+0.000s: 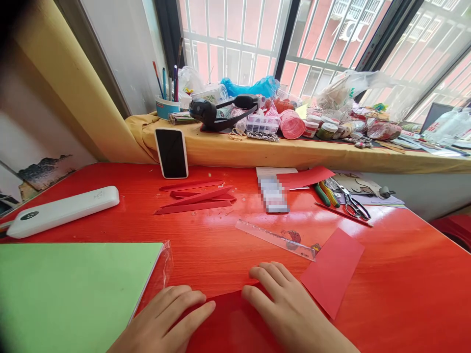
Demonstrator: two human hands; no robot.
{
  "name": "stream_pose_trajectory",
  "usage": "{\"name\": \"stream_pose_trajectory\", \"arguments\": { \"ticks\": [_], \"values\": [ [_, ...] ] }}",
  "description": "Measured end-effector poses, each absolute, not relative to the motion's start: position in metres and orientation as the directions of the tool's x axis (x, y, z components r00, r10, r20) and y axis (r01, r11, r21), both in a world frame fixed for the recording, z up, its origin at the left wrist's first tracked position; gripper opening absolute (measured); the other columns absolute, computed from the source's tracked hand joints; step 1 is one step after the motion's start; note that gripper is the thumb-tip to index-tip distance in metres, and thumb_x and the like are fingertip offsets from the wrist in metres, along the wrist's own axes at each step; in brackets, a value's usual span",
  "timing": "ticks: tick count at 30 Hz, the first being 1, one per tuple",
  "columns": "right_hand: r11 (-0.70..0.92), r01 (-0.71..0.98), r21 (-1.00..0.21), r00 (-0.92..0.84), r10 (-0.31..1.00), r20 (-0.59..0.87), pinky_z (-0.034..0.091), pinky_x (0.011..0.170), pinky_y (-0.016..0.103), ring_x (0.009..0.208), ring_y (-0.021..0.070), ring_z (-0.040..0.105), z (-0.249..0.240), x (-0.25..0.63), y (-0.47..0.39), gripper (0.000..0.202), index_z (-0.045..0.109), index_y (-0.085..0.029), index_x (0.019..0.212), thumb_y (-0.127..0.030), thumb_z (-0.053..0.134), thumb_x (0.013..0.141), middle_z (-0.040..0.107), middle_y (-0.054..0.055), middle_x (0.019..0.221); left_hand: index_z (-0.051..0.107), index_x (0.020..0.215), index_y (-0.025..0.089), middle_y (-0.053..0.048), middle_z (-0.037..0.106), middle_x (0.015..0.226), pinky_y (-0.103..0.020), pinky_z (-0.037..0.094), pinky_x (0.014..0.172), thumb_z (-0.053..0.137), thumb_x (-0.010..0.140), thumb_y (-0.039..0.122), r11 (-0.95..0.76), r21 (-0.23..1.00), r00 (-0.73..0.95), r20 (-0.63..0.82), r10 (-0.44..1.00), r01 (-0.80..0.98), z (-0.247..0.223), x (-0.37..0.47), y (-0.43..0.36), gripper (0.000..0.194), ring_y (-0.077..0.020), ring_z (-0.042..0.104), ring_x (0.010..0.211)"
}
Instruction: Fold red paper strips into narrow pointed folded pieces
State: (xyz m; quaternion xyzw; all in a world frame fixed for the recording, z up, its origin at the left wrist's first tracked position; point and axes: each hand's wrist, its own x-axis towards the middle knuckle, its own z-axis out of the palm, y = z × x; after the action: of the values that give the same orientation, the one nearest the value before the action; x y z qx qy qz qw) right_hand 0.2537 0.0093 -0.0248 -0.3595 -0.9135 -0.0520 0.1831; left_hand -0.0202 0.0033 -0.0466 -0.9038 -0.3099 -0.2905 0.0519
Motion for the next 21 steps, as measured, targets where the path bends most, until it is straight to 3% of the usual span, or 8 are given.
{"name": "stream_pose_trajectory", "arguments": {
  "ticks": [6,11,14,18,21],
  "values": [
    [0.728,0.685,0.018,-0.662,0.611,0.434,0.052,0.085,0.034,0.1,0.0229,0.062,-0.028,0.256,0.002,0.035,0.062,-0.019,0.106,-0.019,0.027,0.107,0.07,0.01,0.109,0.063,0.122,0.018,0.0,0.071,0.099,-0.036,0.039,0.099,0.03,0.105,0.012,-0.768,0.071,0.631,0.524,0.571,0.637,-0.044,-0.019,-0.001,0.037,-0.0206,0.063,0.095],
    [0.741,0.669,-0.051,-0.654,0.62,0.434,0.051,0.071,0.03,0.078,0.0189,0.06,-0.027,0.26,0.005,0.031,0.06,-0.019,0.097,-0.016,0.03,0.106,0.068,0.007,0.091,0.064,0.11,0.019,-0.001,0.068,0.087,-0.041,0.037,0.096,0.034,0.103,0.014,-0.738,0.161,0.576,0.526,0.625,0.655,-0.045,-0.019,-0.005,0.032,-0.022,0.06,0.087],
    [0.727,0.686,-0.034,-0.628,0.615,0.477,0.05,0.067,0.029,0.073,0.0178,0.058,-0.027,0.261,0.008,0.029,0.059,-0.02,0.092,-0.011,0.033,0.103,0.065,0.006,0.087,0.063,0.093,0.021,0.0,0.066,0.084,-0.042,0.037,0.096,0.042,0.099,0.012,-0.723,0.277,0.536,0.517,0.667,0.633,-0.044,-0.018,-0.005,0.024,-0.0218,0.058,0.087],
    [0.693,0.72,0.029,-0.595,0.596,0.539,0.051,0.074,0.032,0.086,0.0206,0.059,-0.03,0.263,0.01,0.028,0.062,-0.021,0.091,-0.004,0.04,0.096,0.065,0.009,0.096,0.059,0.083,0.021,0.0,0.064,0.084,-0.04,0.041,0.096,0.043,0.091,0.005,-0.707,0.36,0.527,0.482,0.7,0.608,-0.044,-0.014,-0.004,0.024,-0.0205,0.058,0.088],
    [0.681,0.729,0.075,-0.599,0.58,0.552,0.05,0.083,0.038,0.103,0.025,0.057,-0.034,0.262,0.008,0.031,0.067,-0.021,0.1,-0.002,0.044,0.093,0.064,0.012,0.111,0.059,0.086,0.022,-0.001,0.066,0.085,-0.039,0.042,0.096,0.042,0.093,0.007,-0.746,0.345,0.51,0.564,0.65,0.57,-0.053,-0.011,-0.002,0.024,-0.0213,0.059,0.093]
  ]
}}
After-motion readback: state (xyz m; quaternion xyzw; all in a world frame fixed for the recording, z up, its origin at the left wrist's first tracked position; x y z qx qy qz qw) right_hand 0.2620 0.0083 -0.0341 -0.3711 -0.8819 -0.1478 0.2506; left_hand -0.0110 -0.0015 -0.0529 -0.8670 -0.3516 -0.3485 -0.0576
